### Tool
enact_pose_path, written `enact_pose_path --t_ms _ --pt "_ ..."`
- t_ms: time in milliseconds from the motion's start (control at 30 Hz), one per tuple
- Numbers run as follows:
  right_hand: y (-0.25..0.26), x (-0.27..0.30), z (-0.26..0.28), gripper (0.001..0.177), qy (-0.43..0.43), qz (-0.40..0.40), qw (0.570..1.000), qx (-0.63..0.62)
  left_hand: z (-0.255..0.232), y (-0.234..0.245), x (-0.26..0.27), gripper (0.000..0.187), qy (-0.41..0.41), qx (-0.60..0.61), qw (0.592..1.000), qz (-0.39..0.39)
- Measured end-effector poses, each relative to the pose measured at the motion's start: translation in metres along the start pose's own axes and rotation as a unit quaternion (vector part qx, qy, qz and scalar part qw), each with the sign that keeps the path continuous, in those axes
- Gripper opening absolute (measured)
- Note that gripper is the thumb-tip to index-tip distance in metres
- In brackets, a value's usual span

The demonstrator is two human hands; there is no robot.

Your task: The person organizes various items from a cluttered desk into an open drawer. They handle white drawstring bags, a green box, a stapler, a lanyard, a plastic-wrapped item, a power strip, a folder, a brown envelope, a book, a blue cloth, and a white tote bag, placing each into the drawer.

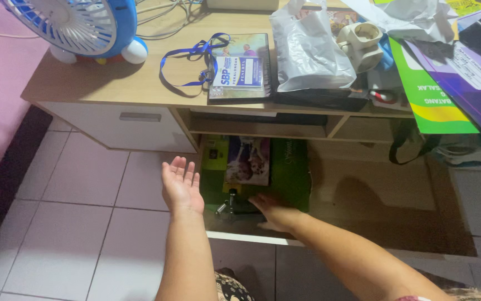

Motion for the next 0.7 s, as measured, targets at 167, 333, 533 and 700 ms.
enact_pose_path --t_ms 167,333,533,700 --pt "-0.004 -0.029 0.025 0.087 0.068 -0.022 0.997 0.004 -0.005 0.004 0.000 0.048 -0.001 0.008 1.000 0.001" --pt "0.010 -0.044 0.061 0.058 0.076 -0.015 0.997 -0.001 -0.006 0.007 0.000 0.046 0.009 0.006 1.000 0.001" --pt "0.035 -0.037 0.077 0.062 0.090 -0.028 0.996 -0.008 0.000 0.005 0.001 0.045 0.027 -0.012 0.999 0.016" --pt "0.036 -0.037 0.080 0.061 0.136 -0.072 0.987 0.050 0.012 -0.008 0.001 0.045 0.068 -0.053 0.994 0.071"
Point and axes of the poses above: each hand's wrist, its own x-axis away from the middle knuckle, its own y-axis out of the back of the hand, z = x × y, the point moved 6 cm from there along -x, towards the middle knuckle, and after that the axes turned 7 degrees about y, right-handed, at the moved point
